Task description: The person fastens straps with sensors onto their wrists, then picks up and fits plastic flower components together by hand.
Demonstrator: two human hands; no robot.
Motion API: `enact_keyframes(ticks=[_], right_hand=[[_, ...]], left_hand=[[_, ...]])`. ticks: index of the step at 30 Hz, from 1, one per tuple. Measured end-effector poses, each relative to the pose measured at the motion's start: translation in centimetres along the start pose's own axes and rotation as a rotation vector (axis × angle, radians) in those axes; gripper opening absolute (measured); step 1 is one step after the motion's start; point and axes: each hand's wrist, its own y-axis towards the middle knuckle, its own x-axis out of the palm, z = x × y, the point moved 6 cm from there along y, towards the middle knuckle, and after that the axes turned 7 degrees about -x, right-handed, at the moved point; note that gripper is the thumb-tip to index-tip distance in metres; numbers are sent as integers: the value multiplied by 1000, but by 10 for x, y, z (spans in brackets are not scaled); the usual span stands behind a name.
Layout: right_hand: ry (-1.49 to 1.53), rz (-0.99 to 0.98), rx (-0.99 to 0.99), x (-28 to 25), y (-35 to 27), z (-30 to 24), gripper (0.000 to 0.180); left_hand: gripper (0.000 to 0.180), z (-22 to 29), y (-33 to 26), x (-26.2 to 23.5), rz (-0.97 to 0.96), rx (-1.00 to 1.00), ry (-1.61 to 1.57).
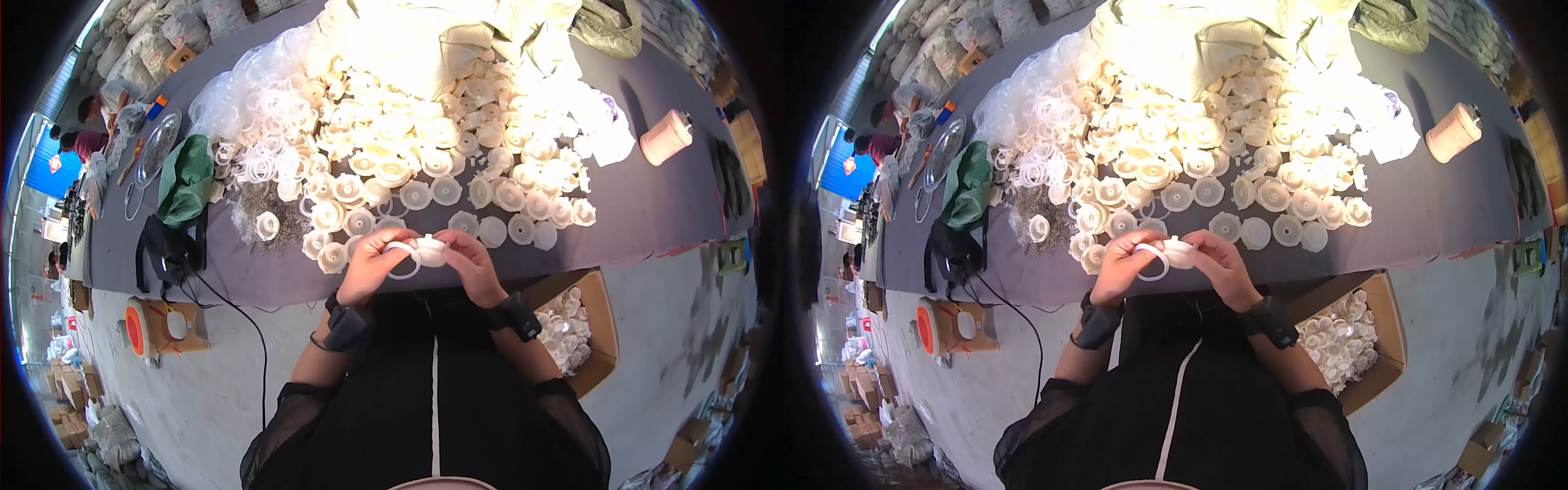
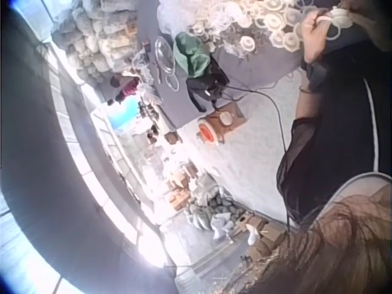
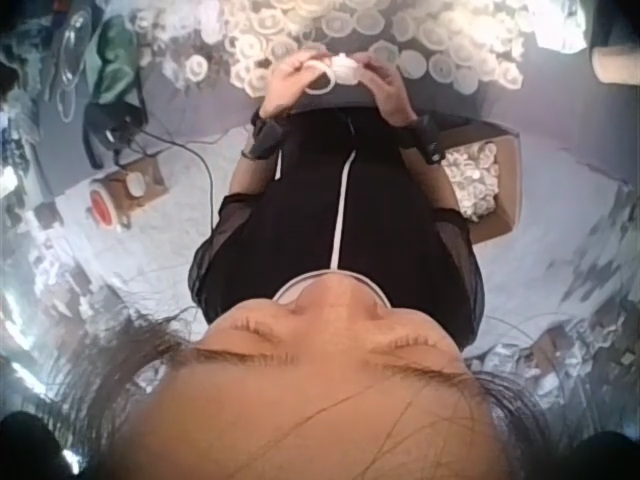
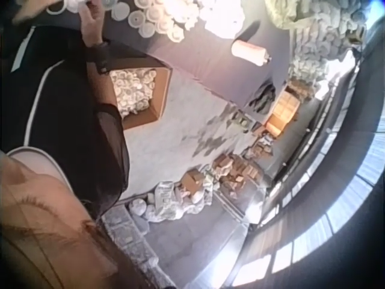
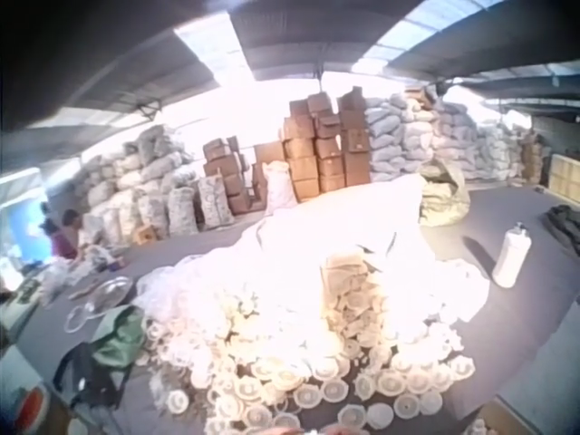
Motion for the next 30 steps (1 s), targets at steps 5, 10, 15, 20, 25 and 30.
enact_keyframes(ticks=[5,10,15,20,25,30], right_hand=[[-19,34,68,5,2,-20,14],[-1209,259,-523,-28,14,-91,15],[-1645,246,-571,-54,32,-83,23],[-1757,192,-602,-28,30,-52,26],[-1544,-24,-723,13,24,-36,25],[-1396,-332,-681,53,33,13,25]], left_hand=[[18,-18,1,-27,65,-11,-53],[17,-9,-13,-72,369,55,-75],[12,-16,-19,-74,422,-76,-98],[18,-21,-31,-77,454,-33,-108],[20,-20,-38,-85,534,71,-11],[18,-13,-35,-78,469,143,8]])
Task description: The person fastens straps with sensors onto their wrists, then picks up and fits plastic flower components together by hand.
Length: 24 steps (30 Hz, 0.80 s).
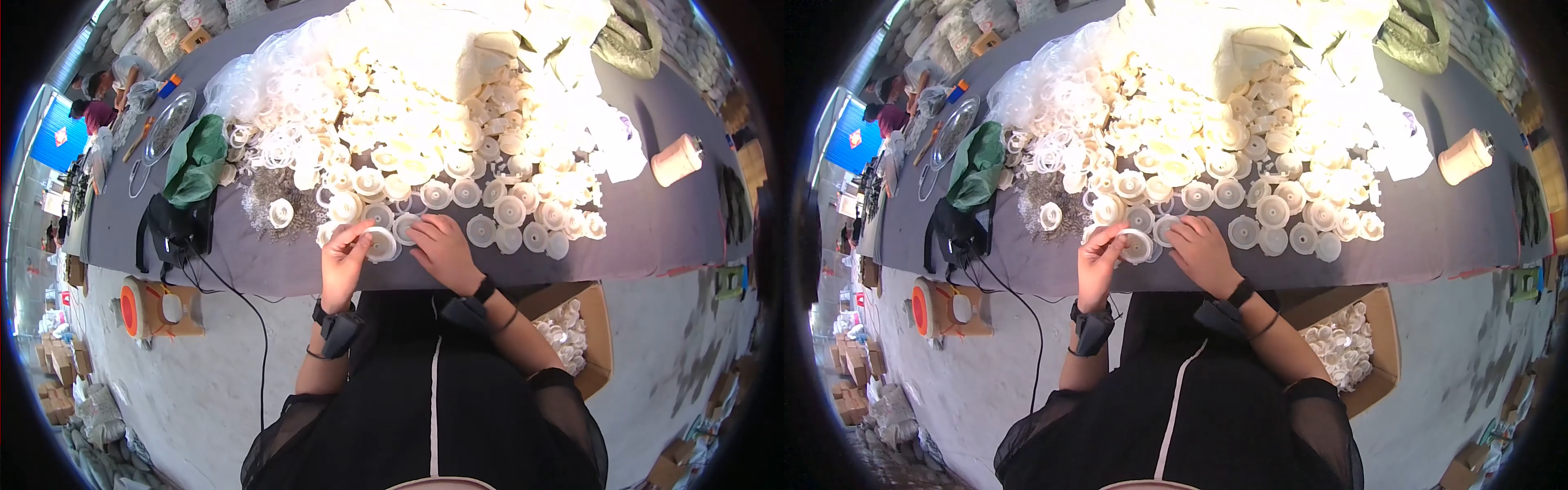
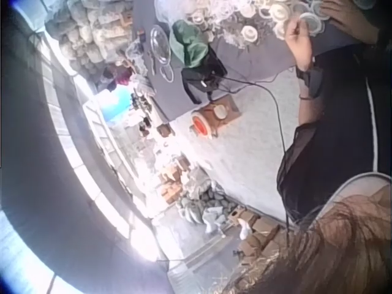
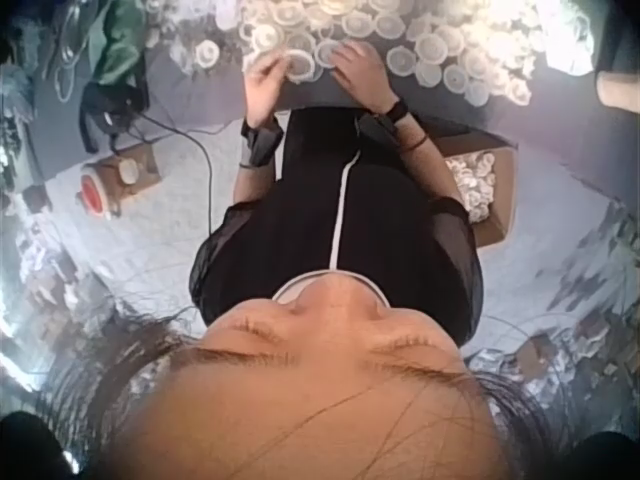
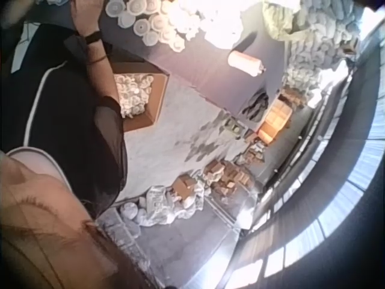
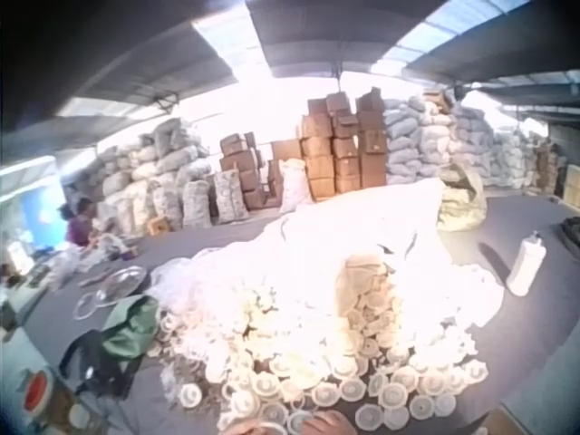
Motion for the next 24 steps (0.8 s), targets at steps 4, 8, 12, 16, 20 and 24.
enact_keyframes(ticks=[4,8,12,16,20,24], right_hand=[[-15,72,62,6,-2,9,19],[294,226,351,-4,-12,20,11],[949,291,757,3,-30,31,9],[1317,296,825,11,-35,29,13],[1511,313,875,9,-34,14,12],[1673,326,876,7,-34,8,13]], left_hand=[[19,2,-4,0,-20,41,59],[18,13,-10,1,17,176,266],[18,11,-10,17,-150,-43,-91],[18,13,-16,40,-315,-227,-291],[13,9,-15,44,-248,-154,-195],[13,8,-16,42,-191,-104,-174]])
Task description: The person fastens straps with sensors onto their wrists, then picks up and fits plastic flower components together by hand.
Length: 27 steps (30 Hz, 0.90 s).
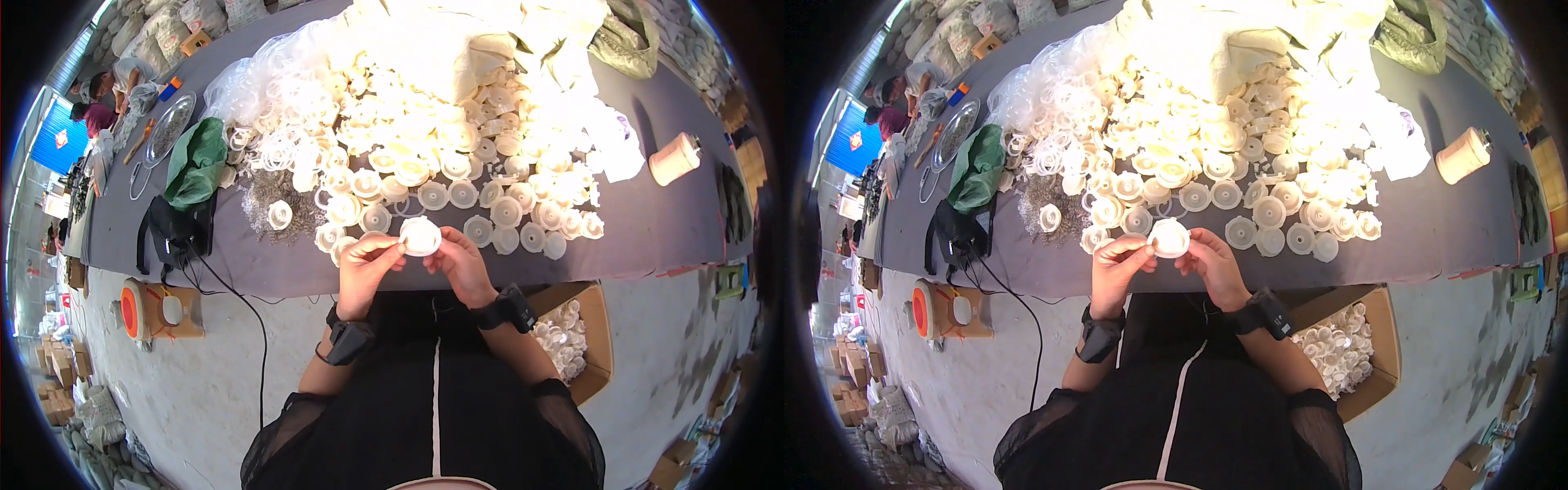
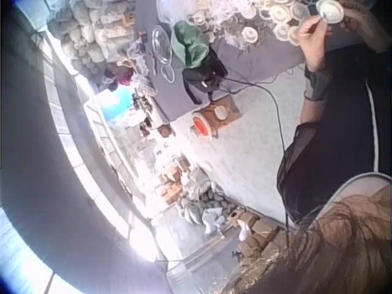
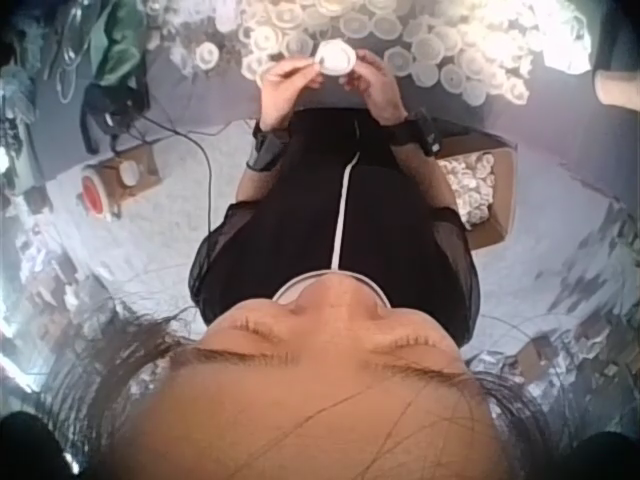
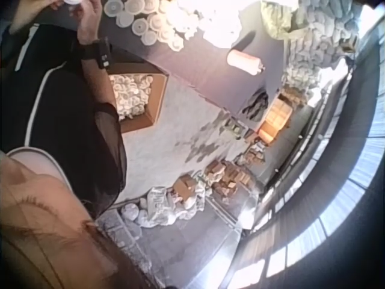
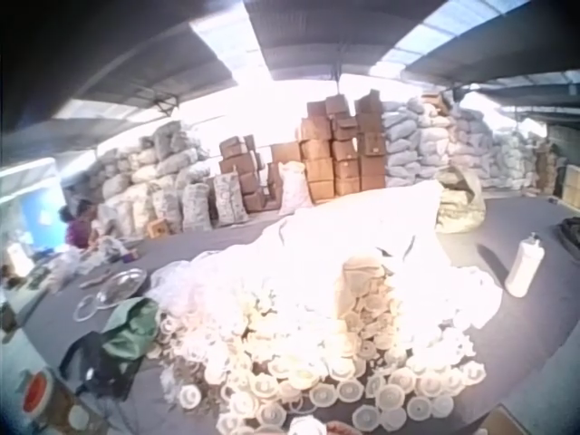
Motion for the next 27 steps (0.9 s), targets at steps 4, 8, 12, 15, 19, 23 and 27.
enact_keyframes(ticks=[4,8,12,15,19,23,27], right_hand=[[68,-41,-30,11,-4,-5,12],[-163,-78,-115,13,-6,-5,11],[-126,-51,-144,12,-8,-6,12],[-70,-54,-147,13,-10,-8,12],[94,-109,-117,18,-12,-7,12],[135,-169,-15,18,-15,-1,10],[156,-185,16,20,-16,-3,9]], left_hand=[[8,0,-1,-5,46,83,38],[9,6,-2,1,7,211,105],[10,-1,-2,2,-25,160,23],[10,-4,-2,4,-50,115,-90],[6,-5,-3,7,-30,30,-228],[7,-17,-1,7,-144,-45,-351],[13,-9,-6,17,-157,-51,-393]])
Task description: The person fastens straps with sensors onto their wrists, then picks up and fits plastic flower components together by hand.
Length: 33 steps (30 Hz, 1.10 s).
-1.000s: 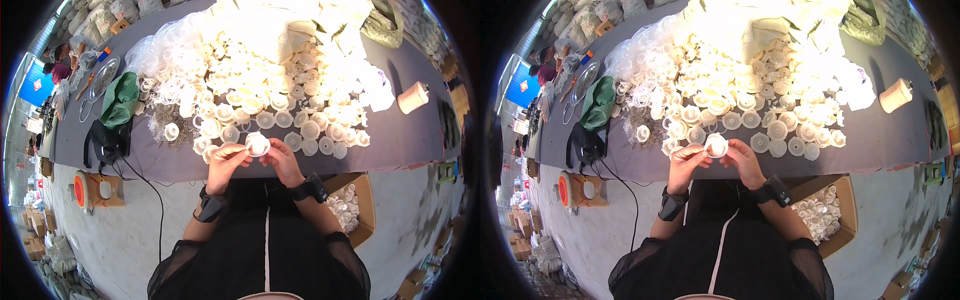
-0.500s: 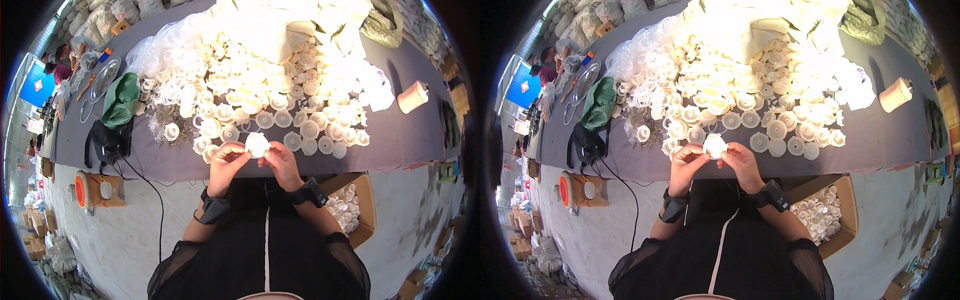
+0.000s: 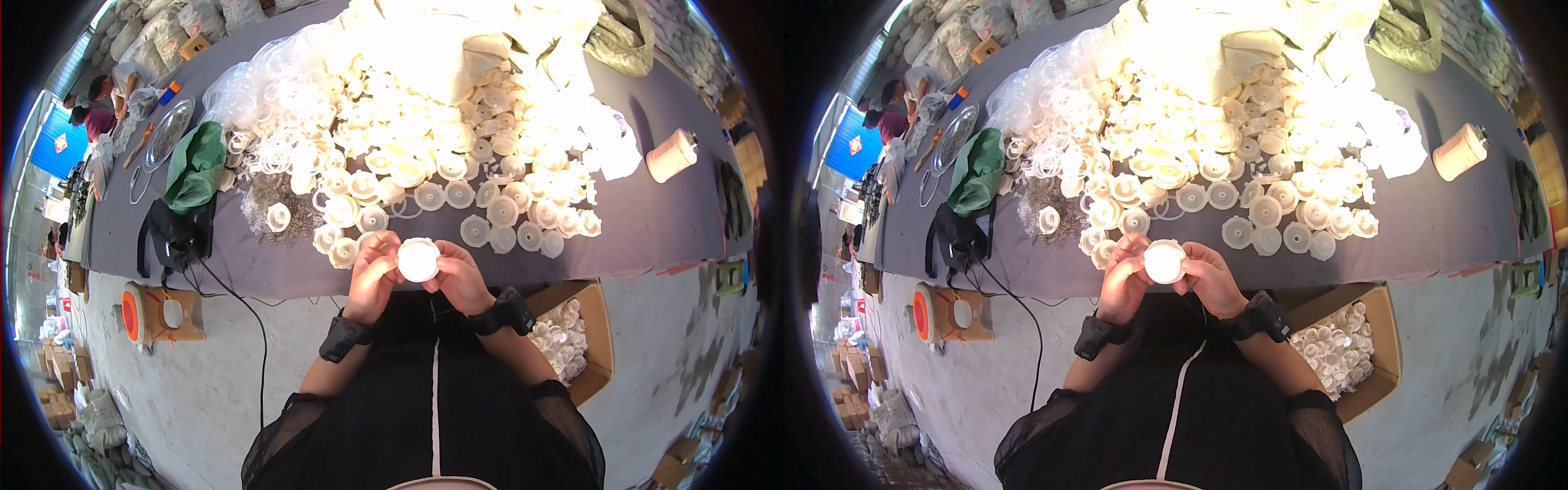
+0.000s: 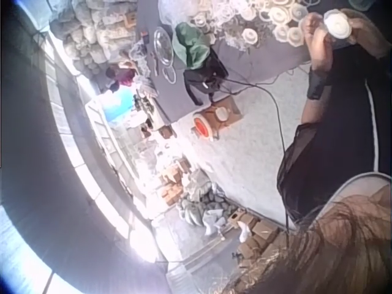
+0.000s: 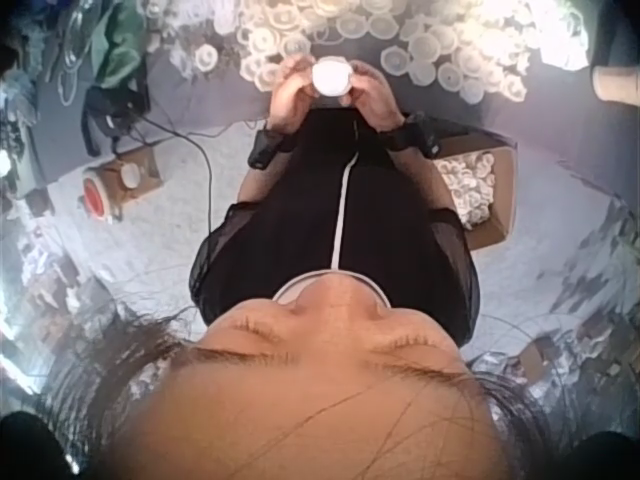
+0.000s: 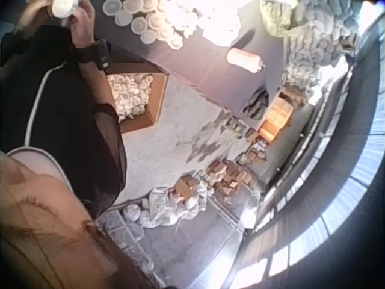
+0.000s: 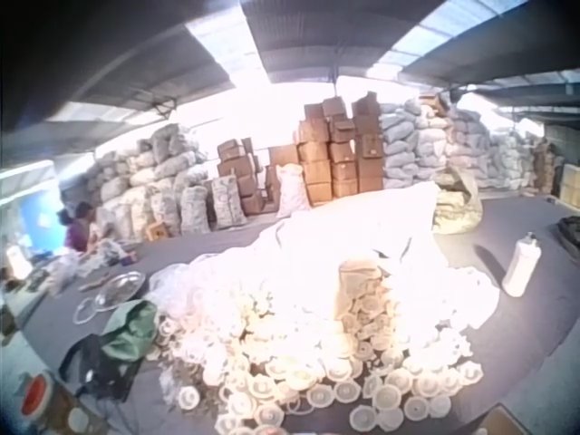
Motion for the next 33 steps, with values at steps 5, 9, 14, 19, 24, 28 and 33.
enact_keyframes(ticks=[5,9,14,19,24,28,33], right_hand=[[-41,18,8,0,-1,0,15],[-113,70,43,-3,-1,3,22],[-42,26,11,-9,-3,5,22],[4,106,-32,-12,-6,-9,16],[-816,503,-301,-44,-21,-91,13],[-1635,536,-542,-31,-21,-174,17],[-2016,607,-482,-47,-9,-185,22]], left_hand=[[13,0,1,11,0,-4,-8],[8,2,-4,15,8,104,165],[22,-5,0,14,-59,28,-2],[40,0,0,30,-193,-12,-109],[41,-4,4,4,-20,76,474],[29,-2,4,-1,5,-42,425],[17,3,5,-17,73,52,511]])
